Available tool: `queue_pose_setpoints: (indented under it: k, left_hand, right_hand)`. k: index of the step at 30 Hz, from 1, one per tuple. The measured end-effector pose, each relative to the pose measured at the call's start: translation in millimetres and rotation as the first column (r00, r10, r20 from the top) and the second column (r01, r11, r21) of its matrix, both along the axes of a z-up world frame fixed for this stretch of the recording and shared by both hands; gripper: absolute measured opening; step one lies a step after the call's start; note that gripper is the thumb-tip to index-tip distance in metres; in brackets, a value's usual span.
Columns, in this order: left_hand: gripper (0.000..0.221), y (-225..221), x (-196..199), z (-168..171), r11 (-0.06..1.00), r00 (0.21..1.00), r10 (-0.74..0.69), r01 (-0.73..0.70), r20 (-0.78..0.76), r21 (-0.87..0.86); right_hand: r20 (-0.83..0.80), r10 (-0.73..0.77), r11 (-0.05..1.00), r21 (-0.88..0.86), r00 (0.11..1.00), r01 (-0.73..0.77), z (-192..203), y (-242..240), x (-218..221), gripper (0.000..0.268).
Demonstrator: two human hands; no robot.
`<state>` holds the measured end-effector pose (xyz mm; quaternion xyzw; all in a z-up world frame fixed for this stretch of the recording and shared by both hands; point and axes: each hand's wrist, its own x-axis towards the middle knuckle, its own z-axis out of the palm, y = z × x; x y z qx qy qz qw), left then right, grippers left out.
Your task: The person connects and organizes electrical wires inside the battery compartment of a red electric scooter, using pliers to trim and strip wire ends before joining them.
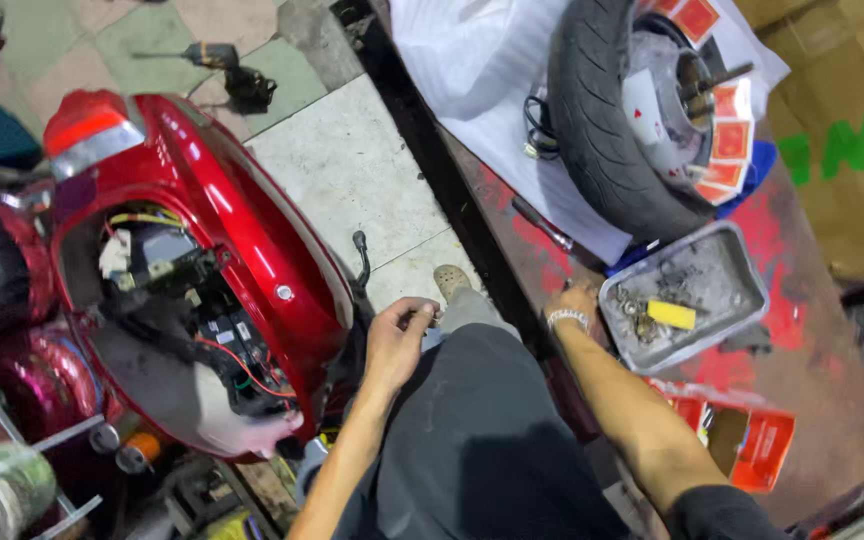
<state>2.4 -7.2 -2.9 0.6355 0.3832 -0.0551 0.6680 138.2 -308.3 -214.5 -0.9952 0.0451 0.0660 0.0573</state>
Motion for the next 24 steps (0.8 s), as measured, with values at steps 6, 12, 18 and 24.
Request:
queue_pose_setpoints:
  k: [6, 12, 18, 24]
  left_hand:
    - [0.023, -4.9, -3.8, -13.9, 0.999, 0.997, 0.036, -0.035, -0.062, 0.011]
    - [0.032, 17.7, -46.4, -31.7, 0.932, 0.936, 0.339, -0.321, -0.096, 0.169]
    - [0.027, 41.1, -121.9, -90.0, 0.792, 0.801, 0.597, -0.578, -0.051, 0.197]
    - [0.019, 34.4, -186.3, -157.7, 0.412, 0.422, 0.904, -0.903, -0.069, -0.124]
  right_hand:
    - [-0.201, 0.187, 0.981, 0.079, 0.961, -0.175, -16.4, 5.3, 1.5, 0.053]
    - [-0.130, 0.675, 0.670, 0.519, 0.726, -0.530, 49.1, 134.6, 26.1, 0.033]
    - [0.079, 0.974, 0.085, 0.743, 0.214, -0.663, 191.7, 336.2, -10.4, 0.030]
    - [-0.226, 0.974, 0.159, 0.723, -0.013, -0.672, 211.8, 470.0, -87.9, 0.043]
